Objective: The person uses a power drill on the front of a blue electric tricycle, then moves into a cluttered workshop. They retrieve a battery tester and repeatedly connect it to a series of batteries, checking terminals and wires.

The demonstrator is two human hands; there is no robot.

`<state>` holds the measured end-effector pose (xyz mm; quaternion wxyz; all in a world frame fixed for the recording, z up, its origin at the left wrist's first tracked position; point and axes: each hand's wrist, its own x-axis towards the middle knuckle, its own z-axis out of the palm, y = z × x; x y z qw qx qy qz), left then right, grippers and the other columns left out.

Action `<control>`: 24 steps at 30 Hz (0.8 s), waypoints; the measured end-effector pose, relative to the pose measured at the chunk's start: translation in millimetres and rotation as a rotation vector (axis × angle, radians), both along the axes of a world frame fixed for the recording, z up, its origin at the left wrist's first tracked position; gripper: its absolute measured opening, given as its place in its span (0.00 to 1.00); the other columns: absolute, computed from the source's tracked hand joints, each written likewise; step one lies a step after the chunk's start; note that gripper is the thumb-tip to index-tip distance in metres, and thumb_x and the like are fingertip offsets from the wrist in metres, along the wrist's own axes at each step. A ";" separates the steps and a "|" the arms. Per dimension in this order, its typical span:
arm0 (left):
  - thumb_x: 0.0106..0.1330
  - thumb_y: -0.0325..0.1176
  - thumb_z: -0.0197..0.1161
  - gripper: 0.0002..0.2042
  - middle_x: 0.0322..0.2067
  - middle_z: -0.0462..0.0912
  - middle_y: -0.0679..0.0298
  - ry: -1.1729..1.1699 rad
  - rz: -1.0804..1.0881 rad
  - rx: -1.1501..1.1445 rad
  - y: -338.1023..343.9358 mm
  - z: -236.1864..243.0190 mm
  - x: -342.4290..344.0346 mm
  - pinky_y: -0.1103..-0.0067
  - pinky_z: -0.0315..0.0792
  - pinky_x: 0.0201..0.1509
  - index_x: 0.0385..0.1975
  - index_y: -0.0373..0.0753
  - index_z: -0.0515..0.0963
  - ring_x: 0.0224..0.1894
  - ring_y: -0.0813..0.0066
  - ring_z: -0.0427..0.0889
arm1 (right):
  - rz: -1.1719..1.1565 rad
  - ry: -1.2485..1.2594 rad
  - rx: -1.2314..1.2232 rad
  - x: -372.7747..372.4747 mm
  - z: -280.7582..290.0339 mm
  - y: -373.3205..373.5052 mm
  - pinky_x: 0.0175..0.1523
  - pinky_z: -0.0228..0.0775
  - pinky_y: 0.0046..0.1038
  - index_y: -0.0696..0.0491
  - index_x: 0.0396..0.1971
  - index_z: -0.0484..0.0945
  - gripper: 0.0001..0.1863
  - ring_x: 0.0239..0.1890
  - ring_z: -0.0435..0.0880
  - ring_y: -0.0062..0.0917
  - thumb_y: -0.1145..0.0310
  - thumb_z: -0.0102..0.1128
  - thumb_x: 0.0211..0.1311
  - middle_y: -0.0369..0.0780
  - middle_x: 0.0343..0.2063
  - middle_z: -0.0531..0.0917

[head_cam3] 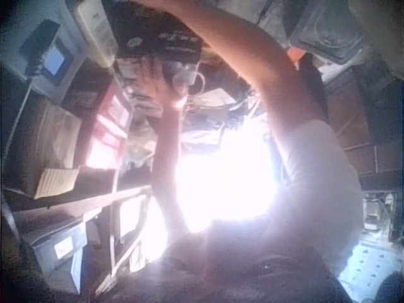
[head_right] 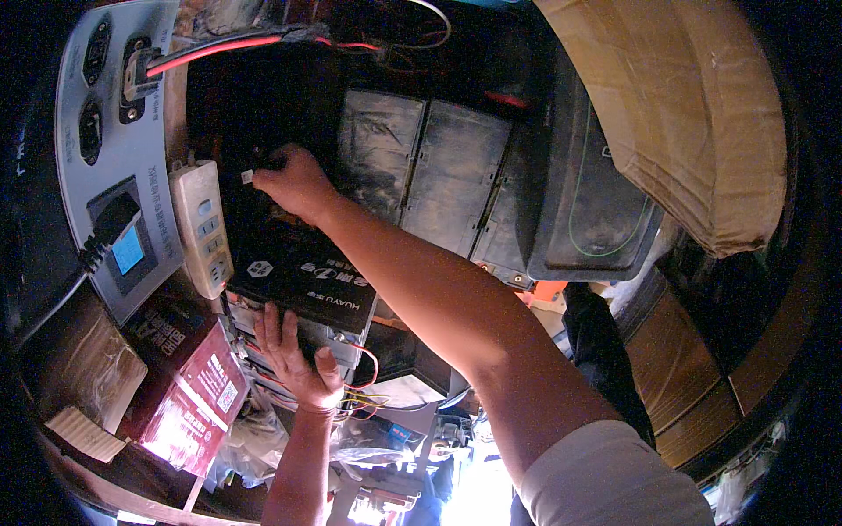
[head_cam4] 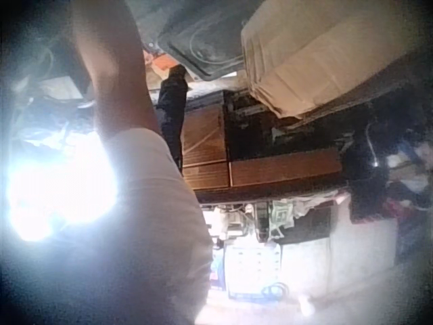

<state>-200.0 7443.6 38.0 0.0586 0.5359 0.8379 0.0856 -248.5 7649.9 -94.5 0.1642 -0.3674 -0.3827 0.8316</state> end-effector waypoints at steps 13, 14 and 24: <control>0.69 0.56 0.42 0.30 0.61 0.66 0.45 0.010 0.027 -0.019 2.0 0.9 1.5 0.48 0.52 0.67 0.56 0.35 0.69 0.64 0.40 0.62 | -0.522 0.170 -0.054 101.1 90.0 -44.1 0.51 0.71 0.24 0.58 0.56 0.61 0.29 0.46 0.78 0.20 0.76 0.64 0.56 0.41 0.43 0.76; 0.69 0.56 0.42 0.30 0.61 0.66 0.46 0.008 0.032 -0.013 1.7 0.8 0.8 0.48 0.51 0.67 0.56 0.35 0.69 0.64 0.41 0.62 | -0.504 0.156 -0.109 102.4 96.0 -44.8 0.51 0.72 0.24 0.58 0.55 0.61 0.29 0.46 0.78 0.21 0.76 0.63 0.56 0.41 0.43 0.76; 0.66 0.56 0.50 0.28 0.64 0.65 0.57 0.114 0.081 -0.008 9.2 2.1 15.2 0.52 0.48 0.70 0.61 0.47 0.69 0.67 0.50 0.59 | -0.512 -0.178 0.173 92.3 70.2 -31.5 0.42 0.73 0.25 0.65 0.45 0.70 0.20 0.36 0.79 0.23 0.73 0.63 0.56 0.44 0.35 0.79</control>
